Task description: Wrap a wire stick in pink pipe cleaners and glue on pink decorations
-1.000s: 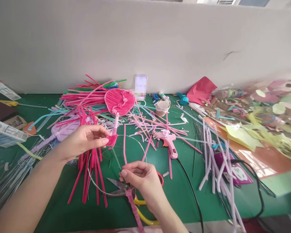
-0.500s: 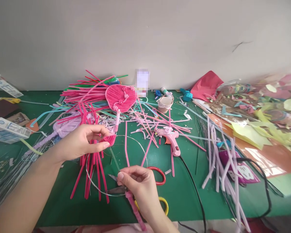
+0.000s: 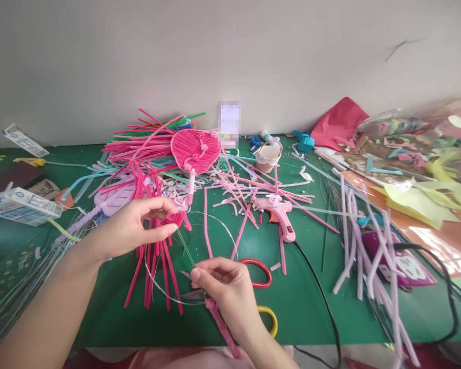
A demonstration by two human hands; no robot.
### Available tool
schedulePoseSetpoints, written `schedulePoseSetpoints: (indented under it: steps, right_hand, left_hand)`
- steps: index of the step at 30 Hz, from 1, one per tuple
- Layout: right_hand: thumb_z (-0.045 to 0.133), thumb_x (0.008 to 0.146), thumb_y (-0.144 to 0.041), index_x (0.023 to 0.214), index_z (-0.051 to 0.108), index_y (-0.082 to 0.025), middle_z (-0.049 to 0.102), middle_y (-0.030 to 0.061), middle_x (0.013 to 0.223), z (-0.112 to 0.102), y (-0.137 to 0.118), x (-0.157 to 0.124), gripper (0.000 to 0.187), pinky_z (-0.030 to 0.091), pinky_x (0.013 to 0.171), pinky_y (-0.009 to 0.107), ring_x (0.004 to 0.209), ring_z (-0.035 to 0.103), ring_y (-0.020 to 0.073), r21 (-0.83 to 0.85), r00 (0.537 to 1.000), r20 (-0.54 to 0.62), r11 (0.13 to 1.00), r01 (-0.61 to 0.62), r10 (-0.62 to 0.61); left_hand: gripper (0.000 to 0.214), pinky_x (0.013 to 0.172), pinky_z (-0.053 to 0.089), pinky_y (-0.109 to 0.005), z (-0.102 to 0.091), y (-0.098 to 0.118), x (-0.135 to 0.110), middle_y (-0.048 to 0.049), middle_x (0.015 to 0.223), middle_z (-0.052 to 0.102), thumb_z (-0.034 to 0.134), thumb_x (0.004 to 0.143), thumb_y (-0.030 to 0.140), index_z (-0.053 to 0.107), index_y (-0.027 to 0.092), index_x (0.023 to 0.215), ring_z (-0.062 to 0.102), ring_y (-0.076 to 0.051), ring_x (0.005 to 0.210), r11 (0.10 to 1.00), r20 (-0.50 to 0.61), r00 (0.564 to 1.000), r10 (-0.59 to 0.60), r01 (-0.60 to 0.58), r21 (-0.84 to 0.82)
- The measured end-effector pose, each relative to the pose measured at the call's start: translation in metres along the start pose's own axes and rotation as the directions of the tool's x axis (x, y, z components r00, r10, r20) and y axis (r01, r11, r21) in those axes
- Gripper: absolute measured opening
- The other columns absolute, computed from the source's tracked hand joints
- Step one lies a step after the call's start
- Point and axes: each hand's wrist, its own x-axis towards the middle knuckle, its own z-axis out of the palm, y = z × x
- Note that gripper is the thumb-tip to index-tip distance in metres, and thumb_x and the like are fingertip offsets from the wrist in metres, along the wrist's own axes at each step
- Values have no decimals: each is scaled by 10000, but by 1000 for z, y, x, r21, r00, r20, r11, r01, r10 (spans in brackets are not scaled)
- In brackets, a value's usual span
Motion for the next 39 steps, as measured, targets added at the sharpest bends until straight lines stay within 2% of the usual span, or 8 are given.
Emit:
schedulePoseSetpoints:
  steps: [9, 13, 16, 19, 27, 32, 35, 39]
  right_hand:
    - [906, 581, -395, 679, 763, -182, 687, 32, 604, 4, -5, 0, 275, 525, 566, 251, 571, 618, 140, 44, 1000, -8, 999, -17, 17]
    - [916, 568, -389, 677, 755, -175, 671, 21, 582, 4, -10, 2, 289, 513, 558, 235, 560, 606, 127, 120, 998, -41, 992, -33, 38]
    - [927, 551, -373, 675, 751, -174, 671, 13, 585, 5, -12, 2, 293, 517, 565, 223, 557, 606, 116, 161, 998, -46, 986, -40, 48]
    - [923, 570, -362, 691, 756, -179, 678, 10, 599, 7, -12, 3, 276, 519, 582, 209, 567, 611, 105, 186, 999, -32, 982, -35, 42]
    - [914, 590, -364, 691, 759, -188, 678, 6, 601, 10, -8, 3, 255, 527, 608, 221, 572, 619, 109, 175, 1000, -13, 985, -15, 18]
    - [912, 593, -364, 693, 757, -183, 687, 11, 613, 11, -5, 4, 258, 514, 600, 221, 580, 615, 112, 168, 1000, -12, 985, -21, 23]
    - [904, 605, -373, 710, 753, -177, 677, 11, 603, 11, -4, 6, 269, 510, 603, 221, 583, 610, 112, 165, 1000, -17, 986, -12, 14]
    - [873, 647, -406, 714, 731, -189, 672, 15, 624, 9, -9, 7, 268, 520, 602, 240, 603, 618, 132, 50, 991, -71, 992, 113, -110]
  left_hand:
    - [225, 759, 516, -308, 4, 1, 0, -27, 913, 707, 659, 828, 427, 625, 218, 905, 661, -215, 868, 998, -61, 998, -6, 10, 58]
    - [261, 743, 519, -272, 11, -2, 2, -20, 917, 705, 658, 845, 459, 656, 215, 939, 665, -186, 822, 989, -126, 992, -23, 4, -150]
    - [313, 749, 524, -264, 16, -4, 1, -18, 908, 691, 626, 868, 499, 680, 211, 975, 664, -164, 776, 936, -199, 977, -71, -3, -352]
    - [309, 753, 528, -262, 21, -5, 0, -18, 895, 679, 664, 844, 491, 687, 207, 964, 653, -158, 779, 907, -237, 966, -99, -11, -421]
    - [309, 734, 538, -291, 33, -3, 1, -46, 886, 687, 712, 790, 460, 674, 186, 928, 645, -189, 800, 933, -286, 952, -112, 1, -361]
    - [263, 768, 525, -279, 33, -7, 0, -22, 901, 675, 734, 777, 430, 673, 200, 890, 630, -167, 792, 936, -320, 944, -82, -37, -349]
    - [266, 789, 520, -285, 30, -10, 1, -28, 928, 691, 747, 772, 435, 691, 204, 892, 642, -174, 814, 933, -299, 950, -87, -27, -359]
    - [343, 885, 516, -303, 27, -9, 0, -64, 1077, 718, 737, 798, 457, 692, 214, 1037, 666, -219, 992, 924, -303, 949, -82, -41, -381]
